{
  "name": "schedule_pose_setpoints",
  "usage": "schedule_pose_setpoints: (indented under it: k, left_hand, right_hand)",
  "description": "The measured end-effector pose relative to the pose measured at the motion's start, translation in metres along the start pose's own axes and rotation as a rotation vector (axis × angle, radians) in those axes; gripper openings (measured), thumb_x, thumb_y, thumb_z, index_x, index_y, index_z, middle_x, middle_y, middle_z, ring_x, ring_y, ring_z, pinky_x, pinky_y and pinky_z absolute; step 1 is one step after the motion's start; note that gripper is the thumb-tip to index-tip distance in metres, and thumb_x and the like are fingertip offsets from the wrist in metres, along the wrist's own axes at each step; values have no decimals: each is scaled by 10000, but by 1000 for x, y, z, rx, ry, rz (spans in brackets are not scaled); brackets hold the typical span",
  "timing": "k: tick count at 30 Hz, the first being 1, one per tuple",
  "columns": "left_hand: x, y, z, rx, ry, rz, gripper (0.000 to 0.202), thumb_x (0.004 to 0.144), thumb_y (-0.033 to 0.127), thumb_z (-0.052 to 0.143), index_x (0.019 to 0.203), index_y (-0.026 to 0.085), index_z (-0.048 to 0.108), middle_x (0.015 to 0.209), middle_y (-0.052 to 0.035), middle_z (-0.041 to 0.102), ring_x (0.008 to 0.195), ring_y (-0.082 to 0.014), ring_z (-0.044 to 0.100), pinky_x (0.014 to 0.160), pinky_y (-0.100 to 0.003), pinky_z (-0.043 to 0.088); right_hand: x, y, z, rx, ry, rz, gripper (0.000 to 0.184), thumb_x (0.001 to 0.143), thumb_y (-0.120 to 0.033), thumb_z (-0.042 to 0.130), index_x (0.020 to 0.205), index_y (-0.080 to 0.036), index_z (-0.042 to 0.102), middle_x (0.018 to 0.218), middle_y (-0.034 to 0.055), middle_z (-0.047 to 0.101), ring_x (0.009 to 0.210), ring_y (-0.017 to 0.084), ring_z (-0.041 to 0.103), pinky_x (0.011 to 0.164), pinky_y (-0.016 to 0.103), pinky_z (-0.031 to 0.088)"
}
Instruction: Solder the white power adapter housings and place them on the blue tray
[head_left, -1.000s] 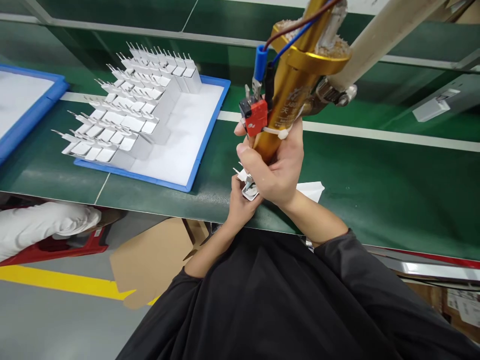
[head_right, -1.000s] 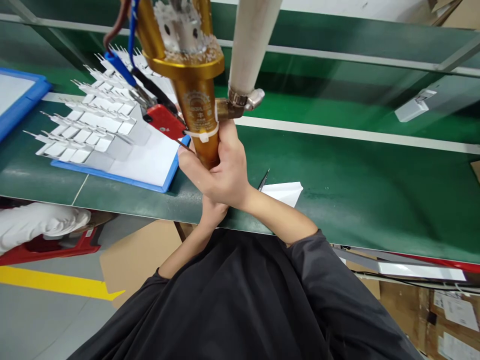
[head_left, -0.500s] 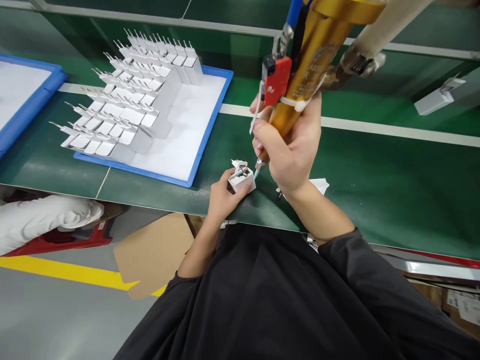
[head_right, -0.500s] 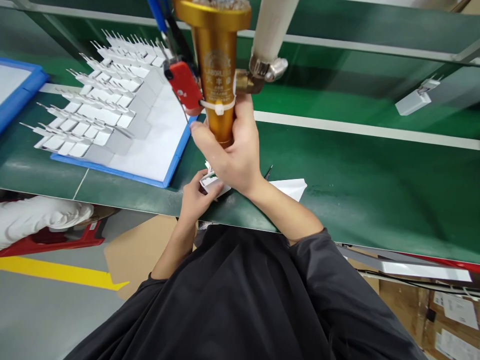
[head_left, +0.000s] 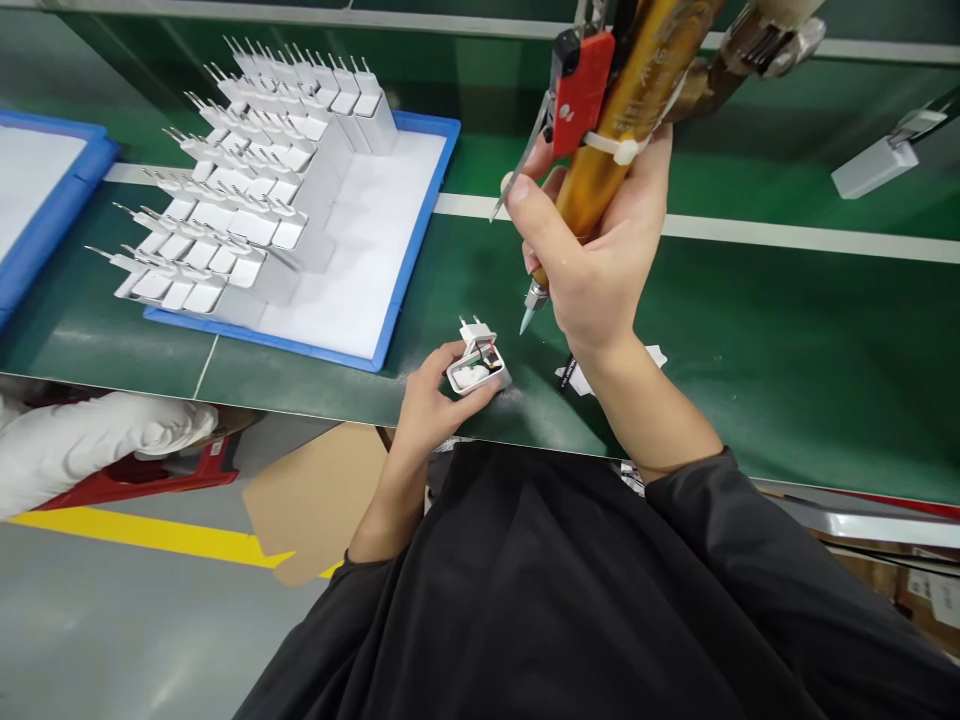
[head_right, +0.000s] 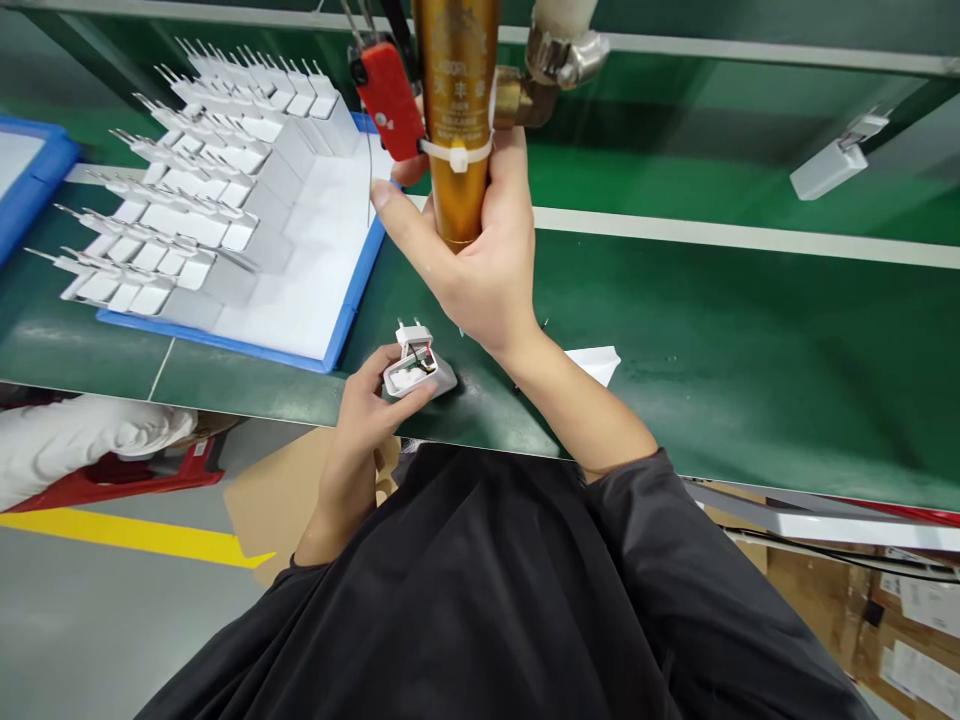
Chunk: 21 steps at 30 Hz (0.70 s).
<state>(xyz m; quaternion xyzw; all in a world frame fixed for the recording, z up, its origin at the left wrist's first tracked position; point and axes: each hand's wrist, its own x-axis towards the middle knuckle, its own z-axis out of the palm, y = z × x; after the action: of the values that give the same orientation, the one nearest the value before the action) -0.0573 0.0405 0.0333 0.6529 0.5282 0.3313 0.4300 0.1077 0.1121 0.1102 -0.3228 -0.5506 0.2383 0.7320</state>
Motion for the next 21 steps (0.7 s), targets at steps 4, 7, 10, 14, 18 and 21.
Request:
schedule_pose_setpoints:
  k: [4, 7, 10, 14, 18, 21]
  left_hand:
    - [8, -7, 1, 213, -2, -12, 407, 735, 364, 719, 1110, 240, 618, 1013, -30, 676, 933, -212, 625, 844, -329, 465]
    - [12, -12, 1, 229, -47, -67, 411, 744, 377, 711, 1111, 237, 592, 1044, -36, 687, 972, -233, 630, 858, -351, 471]
    - [15, -13, -1, 162, -100, -98, 488, 746, 429, 714, 1167, 235, 563, 1124, -52, 679, 1035, -244, 631, 893, -362, 474]
    - [23, -11, 4, -7, -161, -110, 465, 795, 461, 665, 1188, 235, 558, 1146, -57, 686, 1033, -219, 652, 905, -346, 482]
    - [28, -12, 17, -86, -31, -62, 348, 845, 384, 601, 1144, 217, 540, 1047, -53, 713, 969, -178, 676, 876, -316, 498]
    - [29, -14, 26, 7, 96, 16, 318, 832, 287, 589, 1134, 220, 519, 1035, -37, 709, 919, -156, 681, 867, -300, 499]
  right_hand:
    - [-1, -3, 0, -56, -4, 40, 451, 785, -550, 635, 1037, -282, 374, 868, -62, 556, 537, 23, 439, 484, 209, 387]
    - [-2, -6, 0, -132, -12, 78, 453, 791, -610, 589, 1027, -307, 350, 908, -40, 551, 567, 41, 465, 474, 221, 391]
    - [-1, -7, 1, -160, -35, 74, 420, 823, -596, 551, 1048, -315, 336, 913, -37, 546, 592, 48, 481, 488, 212, 399]
    - [-1, -4, 2, -130, -25, 47, 399, 833, -523, 581, 1054, -307, 329, 880, -44, 549, 584, 46, 460, 500, 207, 391]
    - [0, -1, 1, -25, -12, 26, 415, 811, -499, 623, 1067, -294, 368, 857, -50, 549, 567, 41, 446, 483, 211, 372]
    - [0, -1, 1, -21, -19, 25, 432, 800, -518, 624, 1049, -284, 360, 837, -63, 556, 522, 31, 402, 483, 209, 382]
